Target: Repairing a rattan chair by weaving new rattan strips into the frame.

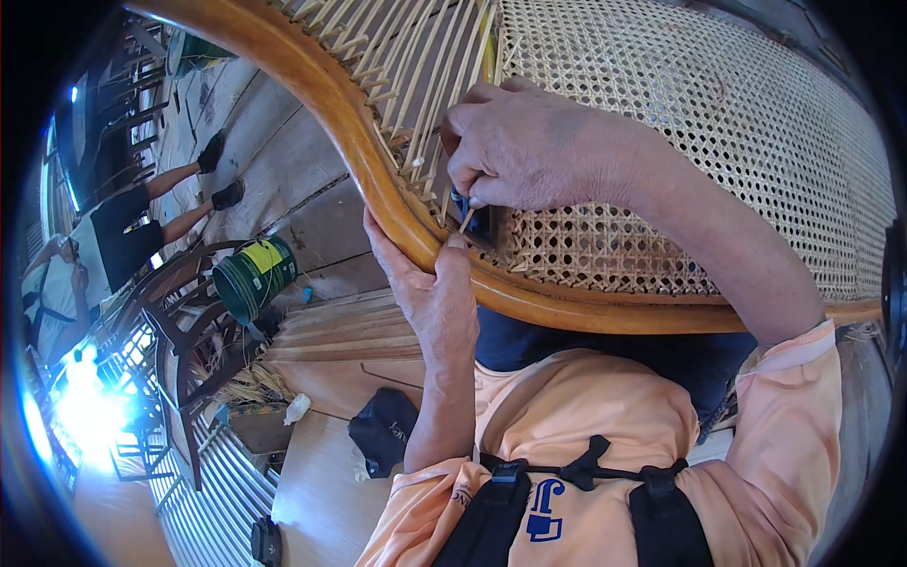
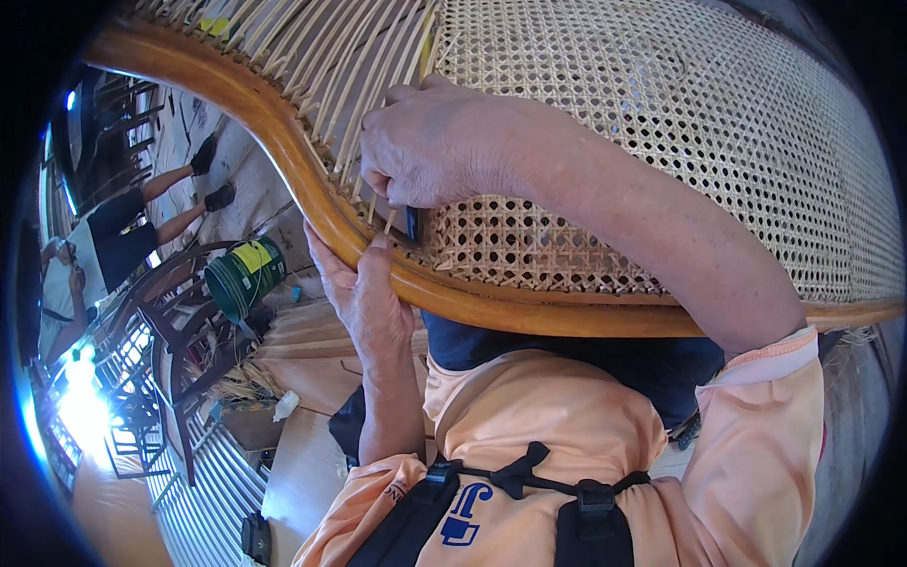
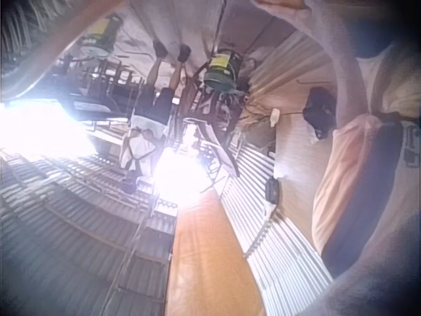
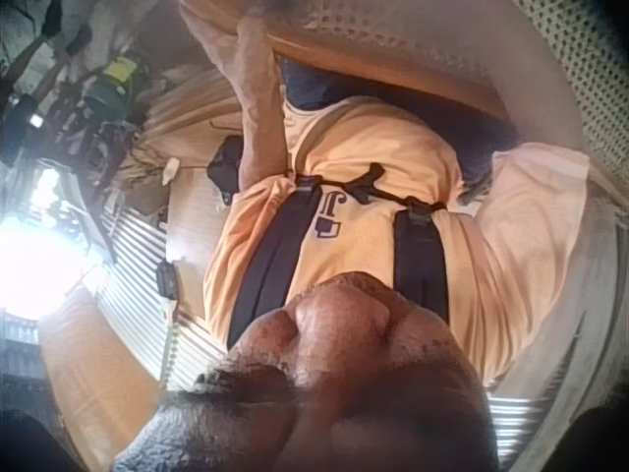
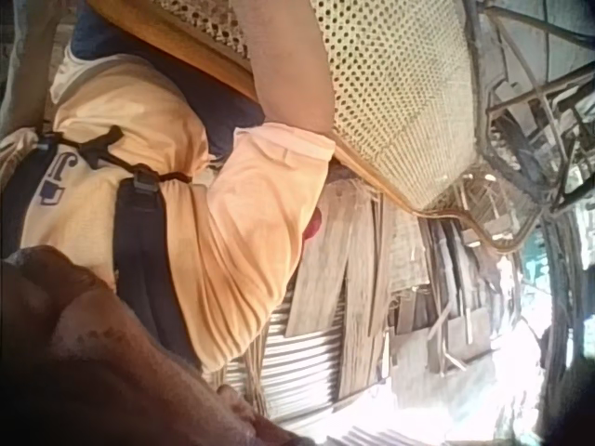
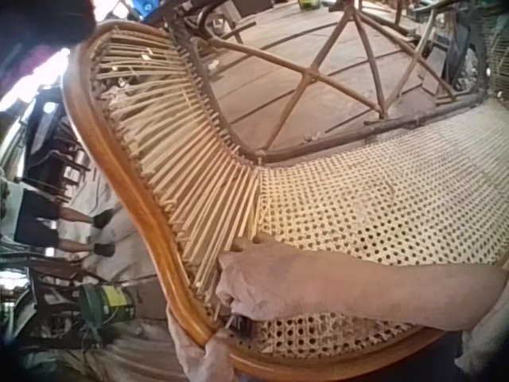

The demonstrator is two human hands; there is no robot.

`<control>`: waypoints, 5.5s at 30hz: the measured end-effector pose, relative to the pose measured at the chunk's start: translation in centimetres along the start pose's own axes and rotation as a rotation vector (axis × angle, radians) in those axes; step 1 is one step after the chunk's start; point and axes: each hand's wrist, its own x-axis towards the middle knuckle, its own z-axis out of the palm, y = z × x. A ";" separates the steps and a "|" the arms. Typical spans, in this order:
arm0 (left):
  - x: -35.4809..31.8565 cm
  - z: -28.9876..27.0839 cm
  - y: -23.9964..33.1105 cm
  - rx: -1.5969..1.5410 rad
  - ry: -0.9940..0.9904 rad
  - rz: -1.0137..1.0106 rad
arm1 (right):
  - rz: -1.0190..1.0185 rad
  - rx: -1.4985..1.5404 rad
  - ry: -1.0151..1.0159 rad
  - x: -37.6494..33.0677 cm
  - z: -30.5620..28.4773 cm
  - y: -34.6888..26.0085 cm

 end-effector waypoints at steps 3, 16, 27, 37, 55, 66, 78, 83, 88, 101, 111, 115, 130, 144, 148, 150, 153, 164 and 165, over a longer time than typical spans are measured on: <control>-0.1 0.3 0.1 -0.033 0.019 -0.032 | -0.058 0.017 0.048 -0.1 0.5 0.6; 0.0 -0.4 -0.5 -0.141 -0.028 0.017 | -0.109 -0.005 0.048 0.1 1.9 0.7; 0.3 0.0 -0.1 0.075 -0.021 0.038 | -0.058 0.081 0.135 0.2 3.3 1.1; 0.1 0.6 0.4 -0.053 -0.018 -0.056 | -0.036 0.071 0.086 0.1 2.5 1.1; 0.4 -0.2 -0.1 0.044 -0.021 -0.043 | 0.172 0.100 0.035 0.8 0.3 2.0; -0.1 1.6 -1.1 -0.068 -0.024 0.096 | 0.884 1.177 -0.015 -1.9 1.6 -2.8; 0.2 2.1 -3.2 -0.060 -0.105 0.157 | 1.037 1.253 0.248 -2.5 4.8 -2.8; 0.2 1.9 -3.6 -0.099 -0.133 0.176 | 1.021 1.225 0.294 -2.4 4.6 -3.4; 0.6 0.2 -3.1 -0.366 -0.231 -0.056 | 1.005 1.240 0.302 -2.6 4.6 -3.7; 0.4 1.6 -2.3 -0.165 -0.205 -0.029 | 0.978 1.244 0.283 -2.4 4.9 -3.5; 0.7 1.9 -2.4 -0.111 -0.166 -0.012 | 0.976 1.227 0.271 -2.5 5.0 -3.5; 0.6 2.0 -2.2 -0.119 -0.155 -0.004 | 0.981 1.235 0.259 -2.4 4.9 -3.4; 0.8 1.9 -2.5 -0.090 -0.147 0.013 | 0.925 1.239 0.210 -3.2 4.4 -3.2; 1.6 0.7 -3.5 -0.003 -0.151 -0.005 | 0.582 0.484 0.759 -17.6 10.0 -7.9; 1.8 0.7 -2.6 0.014 -0.192 0.108 | 1.011 0.539 1.224 -31.1 16.0 -6.4; 1.2 1.2 -2.1 0.038 -0.159 0.086 | 1.261 0.559 1.466 -39.2 18.9 -5.7; 2.7 0.2 -3.1 0.020 -0.201 0.033 | 1.667 0.384 1.398 -49.1 24.4 -4.3; 2.5 0.4 -3.1 0.033 -0.224 0.069 | 1.963 0.156 1.184 -51.6 30.4 -1.1; 2.6 0.3 -3.3 0.031 -0.235 0.052 | 1.970 0.080 1.104 -51.5 30.3 -1.2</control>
